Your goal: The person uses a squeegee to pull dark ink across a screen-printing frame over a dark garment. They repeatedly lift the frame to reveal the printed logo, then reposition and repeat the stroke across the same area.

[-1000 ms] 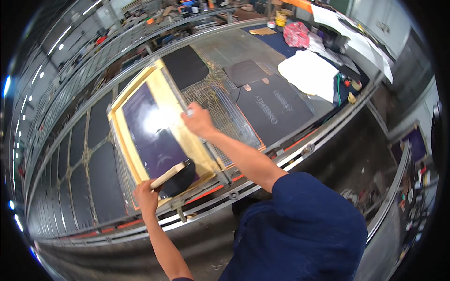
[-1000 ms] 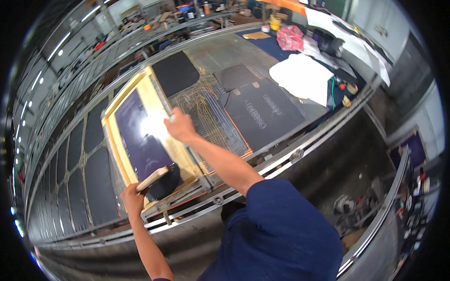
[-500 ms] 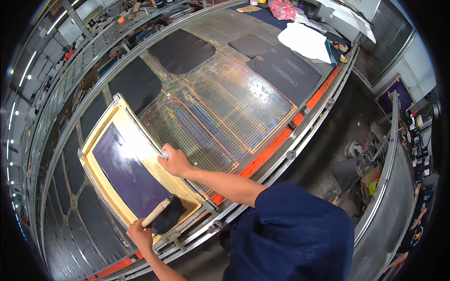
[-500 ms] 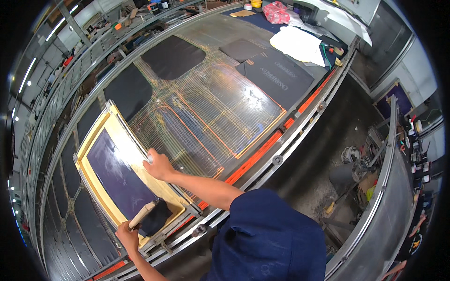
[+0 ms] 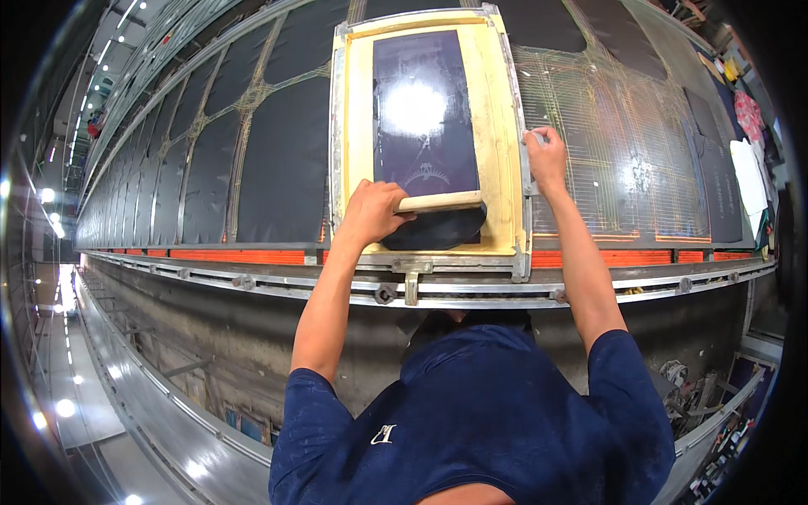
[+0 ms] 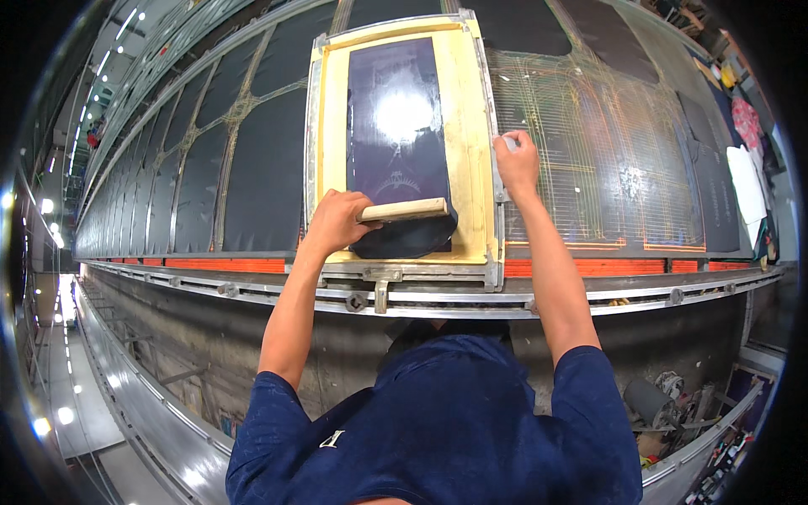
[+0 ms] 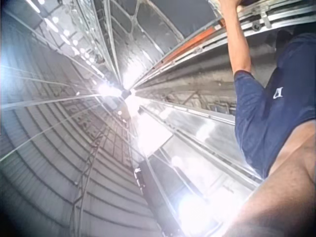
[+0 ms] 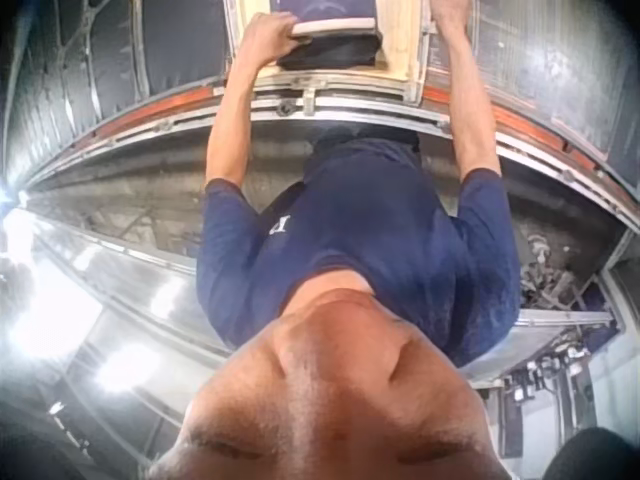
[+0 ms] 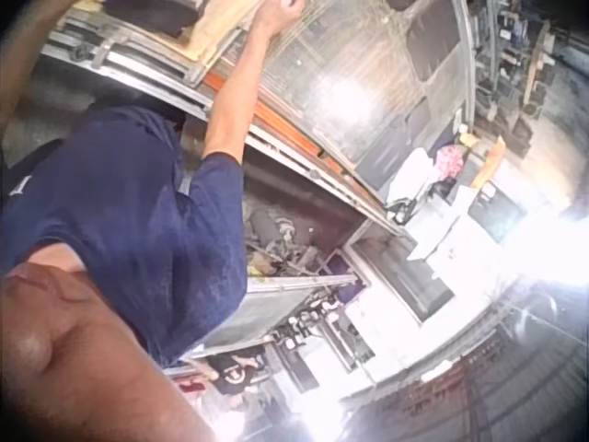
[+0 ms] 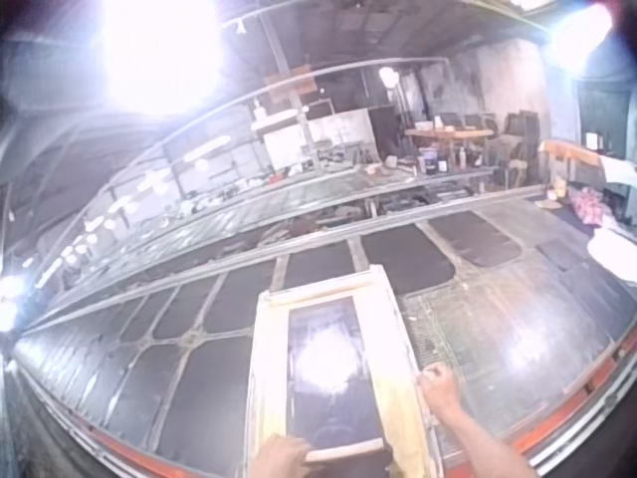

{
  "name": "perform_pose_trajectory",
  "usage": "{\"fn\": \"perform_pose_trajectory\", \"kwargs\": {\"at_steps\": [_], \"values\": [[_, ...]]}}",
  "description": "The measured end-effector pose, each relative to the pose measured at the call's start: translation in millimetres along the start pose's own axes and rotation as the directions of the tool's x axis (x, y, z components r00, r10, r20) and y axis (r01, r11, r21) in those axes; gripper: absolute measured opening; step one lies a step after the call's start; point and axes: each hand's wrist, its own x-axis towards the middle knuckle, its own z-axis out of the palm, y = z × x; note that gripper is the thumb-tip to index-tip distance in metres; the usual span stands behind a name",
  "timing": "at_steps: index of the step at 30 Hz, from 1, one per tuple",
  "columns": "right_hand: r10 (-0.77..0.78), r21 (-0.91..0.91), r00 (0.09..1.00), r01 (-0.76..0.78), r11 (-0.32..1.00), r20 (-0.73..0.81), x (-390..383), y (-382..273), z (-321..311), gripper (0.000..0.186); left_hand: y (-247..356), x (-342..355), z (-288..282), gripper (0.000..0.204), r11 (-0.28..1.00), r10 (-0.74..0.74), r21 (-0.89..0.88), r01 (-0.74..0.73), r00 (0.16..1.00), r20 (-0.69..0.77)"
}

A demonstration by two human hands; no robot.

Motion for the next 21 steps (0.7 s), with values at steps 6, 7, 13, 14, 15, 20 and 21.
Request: {"fn": "perform_pose_trajectory", "kwargs": {"at_steps": [6, 7, 13, 14, 15, 20, 21], "values": [[0.055, -0.075, 0.998, -0.054, 0.996, 0.018, 5, 10, 4, 0.029, 11, -36, 4, 0.023, 0.994, 0.096, 0.073, -0.084, 0.978, -0.186], [0.087, -0.075, 0.996, -0.084, 0.994, 0.03, 7, 6, 1, 0.028, 15, -44, 2, 0.026, 0.994, 0.09, 0.071, -0.077, 0.977, -0.192], [0.079, -0.086, 0.996, -0.076, 0.993, 0.028, 13, 33, 3, 0.025, 25, -88, 25, 0.051, 0.986, 0.143, 0.1, -0.131, 0.982, -0.12], [0.048, -0.108, 0.998, -0.044, 0.993, 0.037, 15, 32, 1, 0.025, 26, -87, 27, 0.051, 0.987, 0.139, 0.096, -0.128, 0.983, -0.117], [0.037, -0.128, 0.999, -0.033, 0.991, 0.031, 15, 35, 2, 0.025, 26, -86, 28, 0.051, 0.987, 0.141, 0.099, -0.13, 0.983, -0.114], [0.009, -0.205, 1.0, -0.005, 0.979, 0.019, 13, 51, 7, 0.025, 16, -64, 26, 0.052, 0.99, 0.127, 0.063, -0.124, 0.991, -0.05], [0.04, -0.191, 0.998, -0.03, 0.981, 0.048, 13, 51, 8, 0.024, 11, -59, 28, 0.053, 0.992, 0.118, 0.057, -0.115, 0.992, -0.054]]}}
